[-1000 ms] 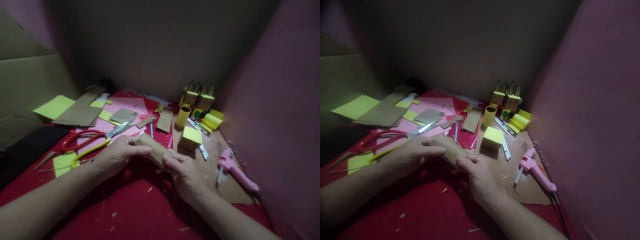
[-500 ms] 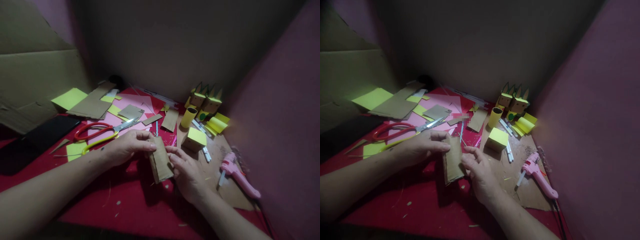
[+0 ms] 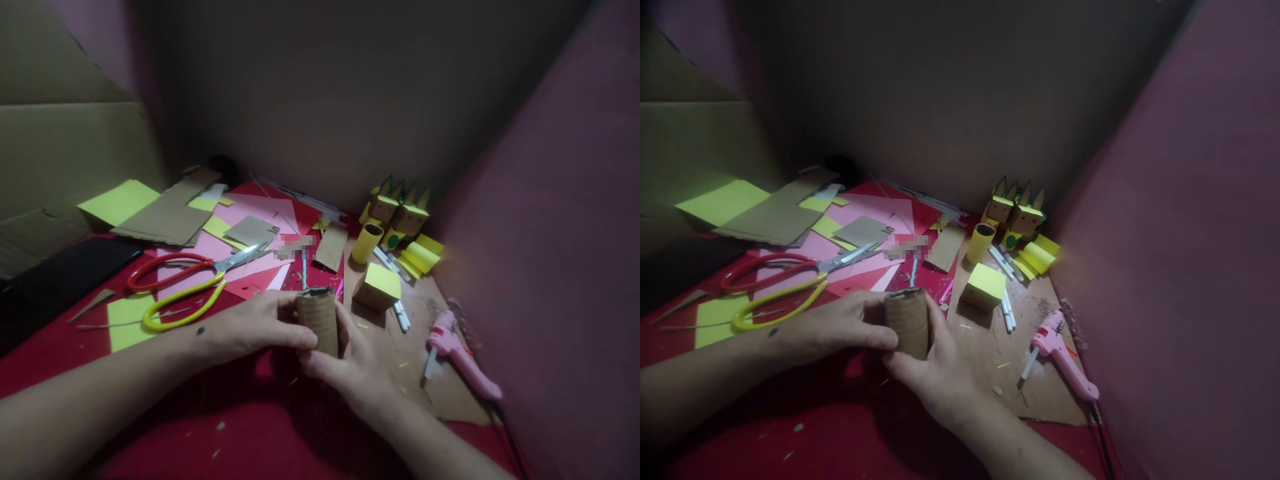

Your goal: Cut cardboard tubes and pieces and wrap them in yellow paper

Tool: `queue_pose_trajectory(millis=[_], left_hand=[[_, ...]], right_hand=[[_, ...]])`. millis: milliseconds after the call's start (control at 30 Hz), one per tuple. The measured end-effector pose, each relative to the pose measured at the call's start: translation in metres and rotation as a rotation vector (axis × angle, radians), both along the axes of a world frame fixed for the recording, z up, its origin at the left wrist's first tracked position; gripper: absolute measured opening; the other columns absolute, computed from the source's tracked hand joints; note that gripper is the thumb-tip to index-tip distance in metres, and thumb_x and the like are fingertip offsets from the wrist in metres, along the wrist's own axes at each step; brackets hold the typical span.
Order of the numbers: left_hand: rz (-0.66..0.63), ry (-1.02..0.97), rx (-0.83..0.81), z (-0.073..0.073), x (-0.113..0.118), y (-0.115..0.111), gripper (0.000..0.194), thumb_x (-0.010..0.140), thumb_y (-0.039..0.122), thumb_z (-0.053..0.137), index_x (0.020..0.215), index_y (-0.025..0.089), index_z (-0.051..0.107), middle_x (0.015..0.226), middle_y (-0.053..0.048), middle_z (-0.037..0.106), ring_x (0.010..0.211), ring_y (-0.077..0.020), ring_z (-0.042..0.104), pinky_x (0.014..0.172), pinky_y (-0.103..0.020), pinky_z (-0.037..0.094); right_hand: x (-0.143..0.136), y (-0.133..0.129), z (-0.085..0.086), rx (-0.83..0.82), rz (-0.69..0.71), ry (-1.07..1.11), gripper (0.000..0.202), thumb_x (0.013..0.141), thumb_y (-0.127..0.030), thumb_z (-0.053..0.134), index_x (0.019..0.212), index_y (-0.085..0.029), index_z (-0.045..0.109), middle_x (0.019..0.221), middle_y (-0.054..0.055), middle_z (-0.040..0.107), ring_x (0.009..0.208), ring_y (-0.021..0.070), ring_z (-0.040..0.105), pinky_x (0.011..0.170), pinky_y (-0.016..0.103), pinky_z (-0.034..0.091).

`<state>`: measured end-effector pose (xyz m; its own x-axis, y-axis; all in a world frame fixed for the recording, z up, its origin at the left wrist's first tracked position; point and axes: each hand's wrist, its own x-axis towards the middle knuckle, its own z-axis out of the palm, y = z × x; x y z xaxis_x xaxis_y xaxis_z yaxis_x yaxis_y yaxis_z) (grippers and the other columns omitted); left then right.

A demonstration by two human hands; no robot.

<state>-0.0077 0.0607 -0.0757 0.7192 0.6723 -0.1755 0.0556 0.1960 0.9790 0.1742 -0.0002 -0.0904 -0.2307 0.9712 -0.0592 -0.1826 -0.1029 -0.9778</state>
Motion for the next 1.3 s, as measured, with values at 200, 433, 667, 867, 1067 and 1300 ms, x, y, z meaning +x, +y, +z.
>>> queue_pose_trajectory(millis=[200, 433, 667, 867, 1067, 1300], left_hand=[[0.057, -0.035, 0.443, 0.001, 0.001, -0.010, 0.043, 0.072, 0.014, 0.082, 0.111, 0.029, 0.073, 0.109, 0.000, 0.067, 0.104, -0.0214, 0.063, 0.090, -0.030, 0.053], [0.015, -0.107, 0.552, -0.004, -0.003, -0.013, 0.047, 0.079, 0.018, 0.082, 0.121, 0.034, 0.068, 0.123, -0.002, 0.060, 0.118, -0.0232, 0.057, 0.103, -0.034, 0.049], [0.011, -0.056, 0.553, 0.000, -0.004, -0.010, 0.039, 0.081, 0.025, 0.083, 0.117, 0.033, 0.070, 0.113, 0.000, 0.062, 0.110, -0.0213, 0.057, 0.098, -0.032, 0.048], [0.014, -0.072, 0.573, 0.004, -0.002, -0.012, 0.044, 0.078, 0.022, 0.085, 0.118, 0.032, 0.070, 0.115, 0.001, 0.067, 0.107, -0.0204, 0.062, 0.094, -0.029, 0.049], [0.052, -0.076, 0.543, 0.005, -0.002, -0.013, 0.035, 0.076, 0.020, 0.085, 0.108, 0.030, 0.073, 0.106, 0.004, 0.067, 0.099, -0.0169, 0.062, 0.089, -0.026, 0.048], [0.174, -0.032, 0.516, 0.003, -0.001, -0.008, 0.040, 0.076, 0.026, 0.085, 0.113, 0.031, 0.071, 0.108, 0.004, 0.070, 0.107, -0.0193, 0.062, 0.095, -0.027, 0.046]], right_hand=[[-0.003, 0.000, -0.010, 0.193, -0.067, -0.164, 0.102, 0.059, -0.026, 0.094, 0.148, -0.031, 0.044, 0.134, 0.008, 0.064, 0.126, 0.0330, 0.060, 0.109, 0.048, 0.048], [-0.003, -0.001, -0.023, 0.330, -0.126, -0.242, 0.098, 0.065, -0.030, 0.091, 0.150, -0.030, 0.043, 0.137, 0.011, 0.064, 0.123, 0.0349, 0.063, 0.110, 0.052, 0.048], [-0.007, -0.002, -0.022, 0.372, -0.097, -0.197, 0.095, 0.068, -0.022, 0.085, 0.150, -0.030, 0.038, 0.144, 0.012, 0.060, 0.126, 0.0352, 0.063, 0.109, 0.050, 0.050], [-0.002, -0.001, -0.017, 0.449, -0.027, -0.324, 0.091, 0.073, -0.018, 0.074, 0.153, -0.026, 0.031, 0.127, 0.012, 0.069, 0.108, 0.0307, 0.072, 0.095, 0.045, 0.060], [0.000, -0.001, -0.011, 0.455, -0.006, -0.361, 0.089, 0.071, -0.018, 0.071, 0.149, -0.024, 0.029, 0.129, 0.011, 0.066, 0.110, 0.0272, 0.069, 0.093, 0.041, 0.060], [0.001, -0.003, 0.005, 0.244, -0.008, -0.335, 0.055, 0.068, -0.017, 0.068, 0.121, -0.023, 0.053, 0.097, 0.002, 0.065, 0.083, 0.0202, 0.063, 0.071, 0.033, 0.056]])
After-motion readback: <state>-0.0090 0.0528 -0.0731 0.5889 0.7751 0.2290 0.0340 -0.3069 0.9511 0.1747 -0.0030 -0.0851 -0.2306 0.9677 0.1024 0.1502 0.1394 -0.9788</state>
